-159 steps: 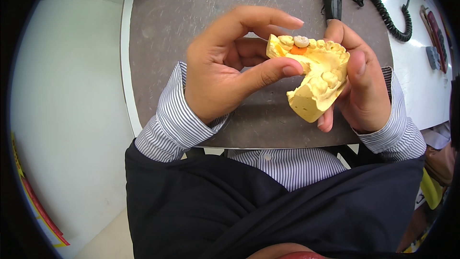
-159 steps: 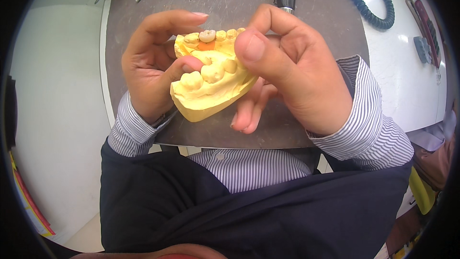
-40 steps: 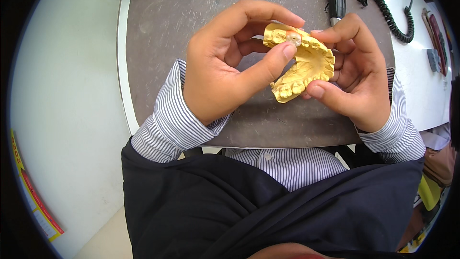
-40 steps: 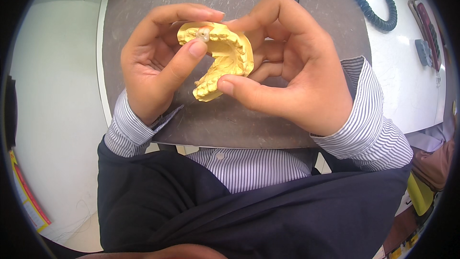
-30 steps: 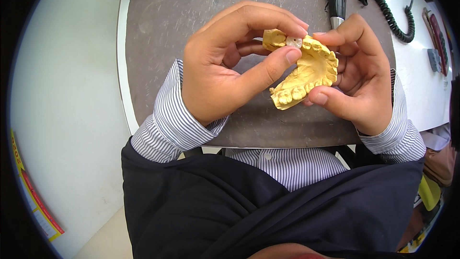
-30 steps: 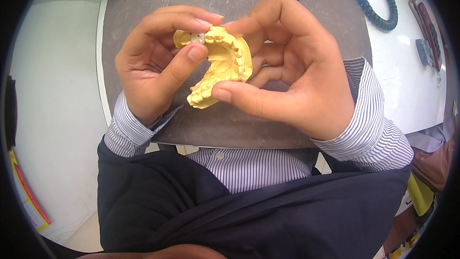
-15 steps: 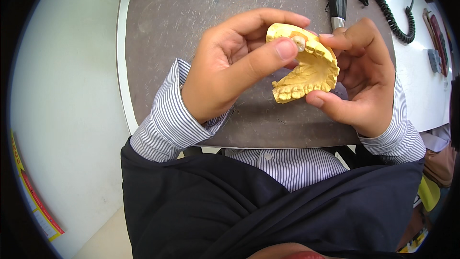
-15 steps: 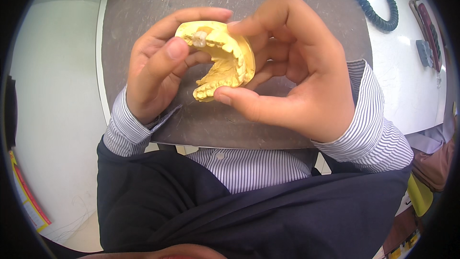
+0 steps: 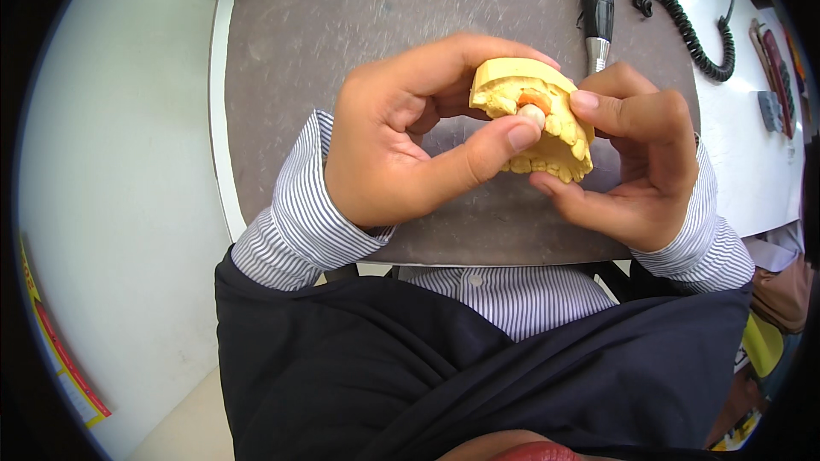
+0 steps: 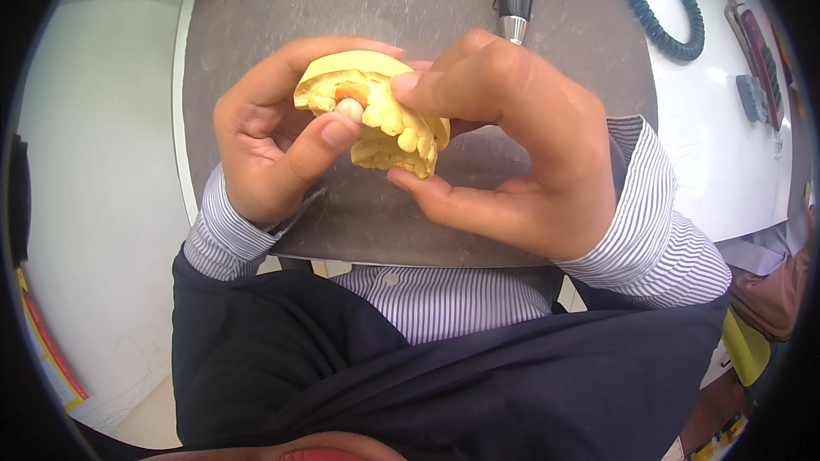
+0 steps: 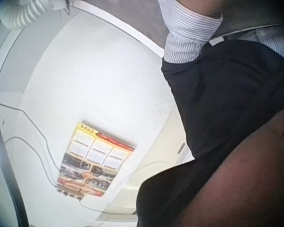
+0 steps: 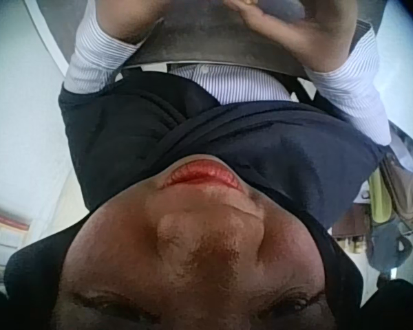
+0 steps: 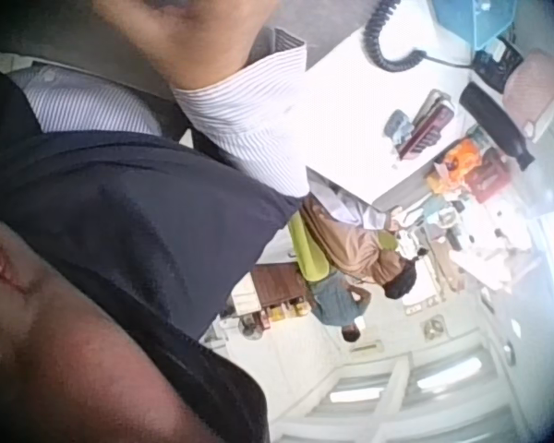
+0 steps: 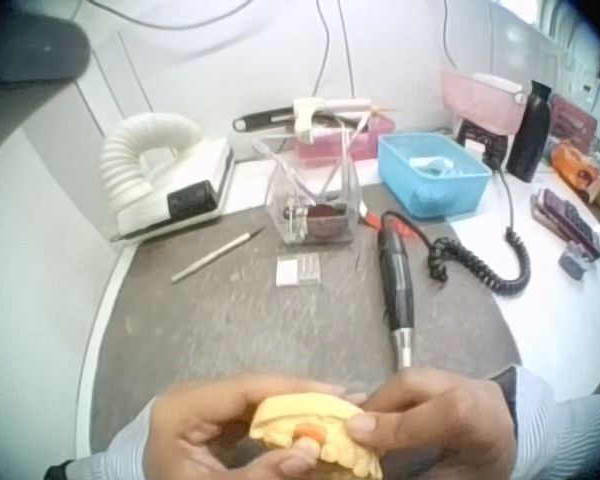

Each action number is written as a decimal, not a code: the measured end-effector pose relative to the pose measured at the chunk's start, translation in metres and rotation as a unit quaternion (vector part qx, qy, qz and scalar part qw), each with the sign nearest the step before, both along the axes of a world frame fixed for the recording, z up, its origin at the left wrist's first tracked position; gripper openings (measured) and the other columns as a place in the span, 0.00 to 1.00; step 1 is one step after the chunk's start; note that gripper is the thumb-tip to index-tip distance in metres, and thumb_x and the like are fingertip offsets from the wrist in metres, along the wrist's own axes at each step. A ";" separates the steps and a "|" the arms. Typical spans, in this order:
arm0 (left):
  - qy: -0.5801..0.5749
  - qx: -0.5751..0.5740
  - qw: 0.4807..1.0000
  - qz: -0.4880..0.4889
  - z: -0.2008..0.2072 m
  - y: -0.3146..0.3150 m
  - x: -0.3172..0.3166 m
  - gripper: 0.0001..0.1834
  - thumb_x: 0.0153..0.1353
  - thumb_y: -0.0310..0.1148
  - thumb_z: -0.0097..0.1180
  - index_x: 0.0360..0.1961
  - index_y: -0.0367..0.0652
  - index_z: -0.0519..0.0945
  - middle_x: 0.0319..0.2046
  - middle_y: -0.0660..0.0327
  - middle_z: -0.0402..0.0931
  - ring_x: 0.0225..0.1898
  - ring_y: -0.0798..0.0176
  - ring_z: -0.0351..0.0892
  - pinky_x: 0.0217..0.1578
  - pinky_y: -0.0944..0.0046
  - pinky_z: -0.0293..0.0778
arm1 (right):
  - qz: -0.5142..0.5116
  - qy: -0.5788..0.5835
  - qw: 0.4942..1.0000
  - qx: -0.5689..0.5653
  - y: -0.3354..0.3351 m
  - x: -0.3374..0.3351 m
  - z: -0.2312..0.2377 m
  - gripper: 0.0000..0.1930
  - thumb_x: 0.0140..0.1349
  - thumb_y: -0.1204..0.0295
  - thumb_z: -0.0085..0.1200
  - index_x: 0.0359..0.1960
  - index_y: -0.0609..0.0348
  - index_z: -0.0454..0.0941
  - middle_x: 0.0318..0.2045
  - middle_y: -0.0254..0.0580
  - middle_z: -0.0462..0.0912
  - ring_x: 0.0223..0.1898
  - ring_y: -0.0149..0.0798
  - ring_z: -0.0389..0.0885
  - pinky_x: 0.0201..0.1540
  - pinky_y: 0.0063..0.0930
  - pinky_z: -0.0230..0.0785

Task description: The person works on a yellow dental model, using a rotary tool to grind a small tooth-shaped object. They repeatedly place the object into the model to check the fit, then remove it to continue grinding with the rotary tool.

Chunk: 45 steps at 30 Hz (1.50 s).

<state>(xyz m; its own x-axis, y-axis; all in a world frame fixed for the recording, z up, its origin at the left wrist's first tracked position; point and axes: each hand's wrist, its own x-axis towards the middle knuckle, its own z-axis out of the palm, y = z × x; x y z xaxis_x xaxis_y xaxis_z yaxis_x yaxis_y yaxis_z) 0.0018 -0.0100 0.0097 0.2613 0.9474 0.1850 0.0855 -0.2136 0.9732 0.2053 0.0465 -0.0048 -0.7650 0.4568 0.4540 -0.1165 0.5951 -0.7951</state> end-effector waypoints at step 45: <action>-0.425 -0.201 0.882 0.005 -0.006 0.005 -0.008 0.19 0.66 0.35 0.39 0.57 0.44 0.61 0.37 0.67 0.65 0.33 0.77 0.63 0.31 0.76 0.63 | -0.082 0.023 0.938 -0.336 -0.009 -0.007 0.007 0.23 0.47 0.81 0.60 0.43 0.63 0.62 0.40 0.45 0.74 0.41 0.34 0.78 0.40 0.21 0.73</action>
